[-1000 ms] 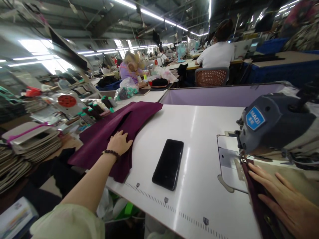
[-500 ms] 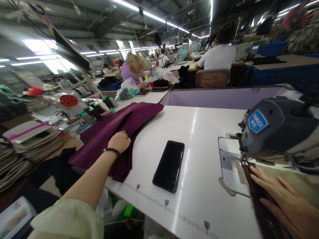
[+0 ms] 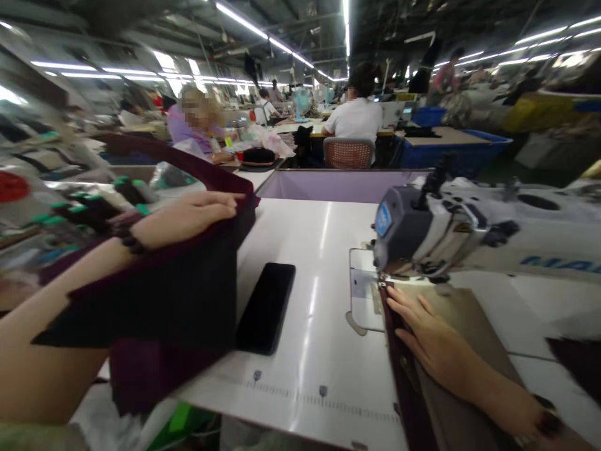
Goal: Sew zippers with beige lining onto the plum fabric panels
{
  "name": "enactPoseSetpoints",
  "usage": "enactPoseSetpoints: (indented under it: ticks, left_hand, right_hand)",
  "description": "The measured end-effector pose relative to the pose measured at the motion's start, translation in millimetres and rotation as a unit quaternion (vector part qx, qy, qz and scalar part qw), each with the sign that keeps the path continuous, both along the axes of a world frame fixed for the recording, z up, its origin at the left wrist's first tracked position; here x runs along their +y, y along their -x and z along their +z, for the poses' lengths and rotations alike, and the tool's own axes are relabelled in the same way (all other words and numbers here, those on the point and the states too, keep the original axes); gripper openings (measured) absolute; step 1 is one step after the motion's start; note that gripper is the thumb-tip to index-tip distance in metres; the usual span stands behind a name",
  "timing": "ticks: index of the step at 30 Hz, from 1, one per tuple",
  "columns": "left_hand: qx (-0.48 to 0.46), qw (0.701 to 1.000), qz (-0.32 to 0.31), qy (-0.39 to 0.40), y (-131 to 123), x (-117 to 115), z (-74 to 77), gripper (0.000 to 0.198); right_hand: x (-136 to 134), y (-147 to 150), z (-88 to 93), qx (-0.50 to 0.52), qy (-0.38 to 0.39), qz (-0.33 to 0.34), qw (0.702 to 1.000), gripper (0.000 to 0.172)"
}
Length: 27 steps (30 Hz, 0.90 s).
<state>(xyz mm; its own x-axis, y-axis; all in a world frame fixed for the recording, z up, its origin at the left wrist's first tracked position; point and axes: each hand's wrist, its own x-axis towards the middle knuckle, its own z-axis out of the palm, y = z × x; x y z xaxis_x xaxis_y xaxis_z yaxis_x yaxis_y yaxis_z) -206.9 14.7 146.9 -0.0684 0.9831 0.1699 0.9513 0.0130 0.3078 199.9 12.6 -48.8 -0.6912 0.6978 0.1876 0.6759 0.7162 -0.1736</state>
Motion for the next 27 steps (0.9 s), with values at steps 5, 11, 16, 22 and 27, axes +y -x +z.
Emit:
enactPoseSetpoints:
  ticks: [5,11,16,22,27]
  left_hand:
    - [0.001,0.952,-0.277,0.131,-109,36,-84.6,0.032]
    - [0.046,0.947,-0.292,0.127,-159,49,-148.3,0.036]
    - [0.082,0.914,-0.379,0.123,-147,64,-162.9,0.079]
    - [0.092,0.879,-0.441,0.158,-145,84,-150.5,0.088]
    - [0.108,0.908,-0.368,0.167,-166,32,-129.7,0.075]
  right_hand:
    - [-5,7,21.2,-0.005,0.056,-0.029,0.998,0.043]
    - [-1,5,22.2,-0.011,0.055,-0.023,0.998,0.05]
    - [14,2,0.6,-0.044,0.061,-0.018,0.997,0.048]
    - [12,2,-0.1,-0.078,0.012,-0.008,0.997,0.044]
    - [9,2,8.2,-0.086,0.022,-0.012,0.996,0.044]
